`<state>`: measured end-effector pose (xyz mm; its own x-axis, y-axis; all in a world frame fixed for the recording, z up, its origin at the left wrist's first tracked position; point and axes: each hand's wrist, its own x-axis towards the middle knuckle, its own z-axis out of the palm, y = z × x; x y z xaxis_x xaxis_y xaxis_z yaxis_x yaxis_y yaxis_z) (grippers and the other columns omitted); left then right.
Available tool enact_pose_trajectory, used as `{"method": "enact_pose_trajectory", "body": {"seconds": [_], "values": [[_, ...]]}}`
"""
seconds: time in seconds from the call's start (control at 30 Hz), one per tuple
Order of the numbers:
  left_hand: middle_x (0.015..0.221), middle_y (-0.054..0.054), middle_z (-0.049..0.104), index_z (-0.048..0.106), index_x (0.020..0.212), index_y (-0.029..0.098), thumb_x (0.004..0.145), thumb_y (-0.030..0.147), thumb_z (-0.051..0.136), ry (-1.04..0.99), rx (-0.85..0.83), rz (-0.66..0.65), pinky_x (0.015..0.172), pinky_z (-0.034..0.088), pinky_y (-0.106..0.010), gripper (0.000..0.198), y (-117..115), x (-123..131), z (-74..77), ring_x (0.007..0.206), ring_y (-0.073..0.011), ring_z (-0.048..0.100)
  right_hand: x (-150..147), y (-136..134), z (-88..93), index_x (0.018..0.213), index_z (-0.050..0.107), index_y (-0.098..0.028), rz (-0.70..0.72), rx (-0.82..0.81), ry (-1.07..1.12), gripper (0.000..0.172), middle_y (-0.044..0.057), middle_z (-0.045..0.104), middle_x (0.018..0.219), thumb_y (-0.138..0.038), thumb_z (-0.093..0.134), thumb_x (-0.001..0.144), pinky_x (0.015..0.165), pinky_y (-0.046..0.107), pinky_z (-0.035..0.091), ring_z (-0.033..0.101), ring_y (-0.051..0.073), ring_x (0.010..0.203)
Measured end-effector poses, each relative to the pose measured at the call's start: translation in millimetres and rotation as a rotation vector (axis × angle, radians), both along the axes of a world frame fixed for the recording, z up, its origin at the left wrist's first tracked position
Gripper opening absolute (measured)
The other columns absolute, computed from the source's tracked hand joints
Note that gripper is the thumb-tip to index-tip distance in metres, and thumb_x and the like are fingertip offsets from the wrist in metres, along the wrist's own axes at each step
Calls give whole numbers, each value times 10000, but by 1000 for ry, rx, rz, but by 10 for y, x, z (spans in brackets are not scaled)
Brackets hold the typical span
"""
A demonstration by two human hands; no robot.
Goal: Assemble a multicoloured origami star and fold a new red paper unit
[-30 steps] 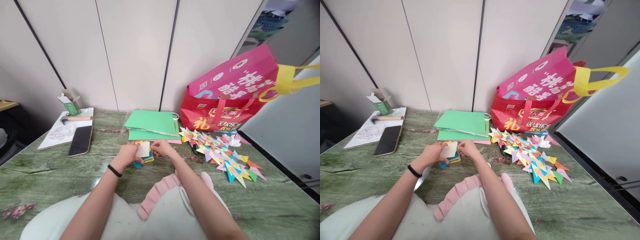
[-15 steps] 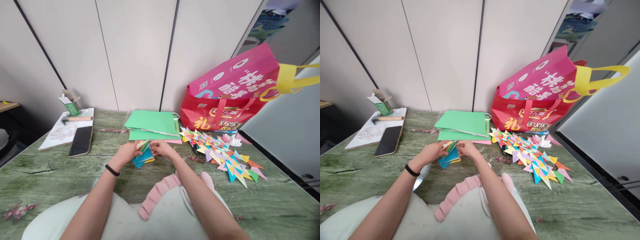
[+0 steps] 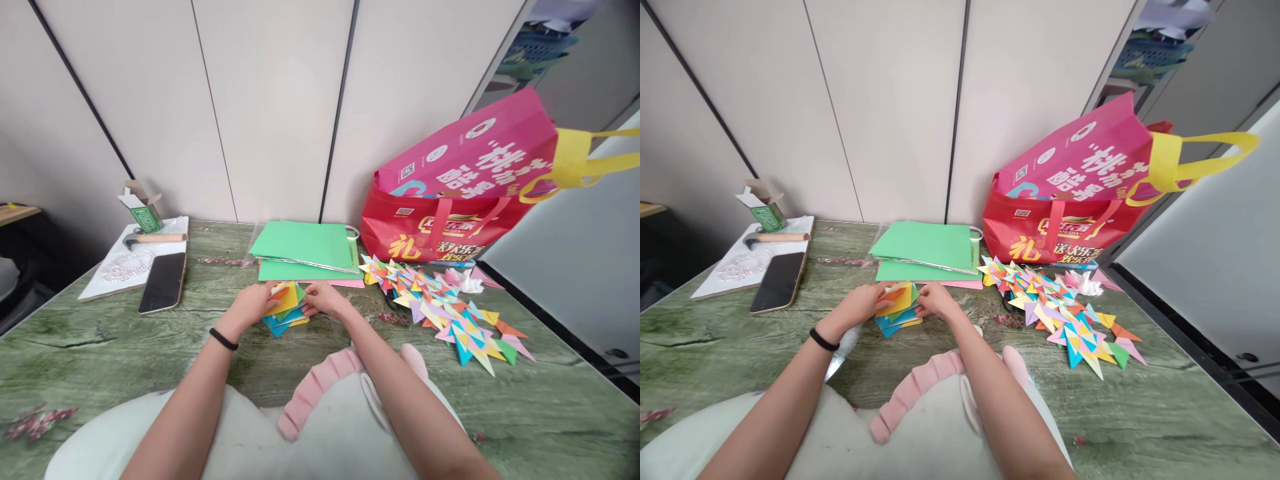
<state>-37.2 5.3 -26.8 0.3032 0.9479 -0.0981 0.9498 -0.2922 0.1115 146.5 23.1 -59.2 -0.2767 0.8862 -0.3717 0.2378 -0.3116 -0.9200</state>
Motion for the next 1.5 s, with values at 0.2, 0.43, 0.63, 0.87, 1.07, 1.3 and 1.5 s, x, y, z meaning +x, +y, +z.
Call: {"method": "enact_pose_trajectory", "body": {"seconds": [0.2, 0.43, 0.63, 0.87, 1.07, 1.3, 1.5], "values": [[1021, -89, 661, 441, 1241, 251, 768, 362, 563, 16, -5, -11, 707, 435, -290, 501, -7, 4, -11, 910, -253, 621, -10, 27, 13, 602, 530, -134, -41, 2, 7, 246, -19, 546, 427, -197, 500, 837, 444, 167, 515, 575, 83, 415], [1001, -100, 663, 444, 1245, 225, 717, 398, 609, 30, 45, -41, 689, 436, -292, 580, 8, -4, -45, 878, -263, 626, 0, 15, -6, 533, 529, -131, 25, 36, 37, 211, -29, 559, 417, -106, 567, 739, 481, 156, 515, 586, 81, 446], [998, -112, 668, 476, 1197, 221, 848, 375, 429, 48, 20, -41, 702, 438, -302, 385, -33, 39, 18, 879, -259, 631, 20, 26, -38, 572, 564, -125, 81, 71, 87, 125, -38, 575, 451, -44, 591, 664, 494, 176, 514, 583, 87, 453], [993, -120, 664, 474, 1168, 197, 774, 421, 543, 78, 37, -84, 698, 448, -324, 459, -49, 77, 21, 896, -286, 624, -5, 38, 1, 794, 613, -145, 101, 131, 130, 239, -9, 638, 689, 18, 513, 649, 520, 172, 505, 612, 85, 569], [962, -105, 669, 457, 1189, 215, 829, 234, 436, 115, 50, -52, 700, 453, -316, 360, -66, 122, 32, 851, -248, 637, 23, 25, -7, 1047, 549, -186, 58, 315, -303, 453, 14, 667, 845, -50, 617, 621, 509, 190, 456, 597, 98, 577], [967, -107, 670, 475, 1167, 207, 837, 251, 437, 120, 54, -40, 722, 452, -310, 335, -70, 156, 48, 860, -238, 636, 22, 14, -7, 612, 659, -153, 96, 288, -513, 183, -2, 609, 492, -315, 734, 569, 499, 191, 374, 571, 129, 533], [895, -136, 673, 554, 969, 147, 822, 303, 455, 150, 62, -62, 668, 468, -342, 236, -53, 135, 8, 829, -290, 640, 10, 22, -3, 630, 691, -151, 95, 305, -506, 180, -7, 632, 529, -331, 683, 623, 495, 182, 355, 546, 100, 515]]}}
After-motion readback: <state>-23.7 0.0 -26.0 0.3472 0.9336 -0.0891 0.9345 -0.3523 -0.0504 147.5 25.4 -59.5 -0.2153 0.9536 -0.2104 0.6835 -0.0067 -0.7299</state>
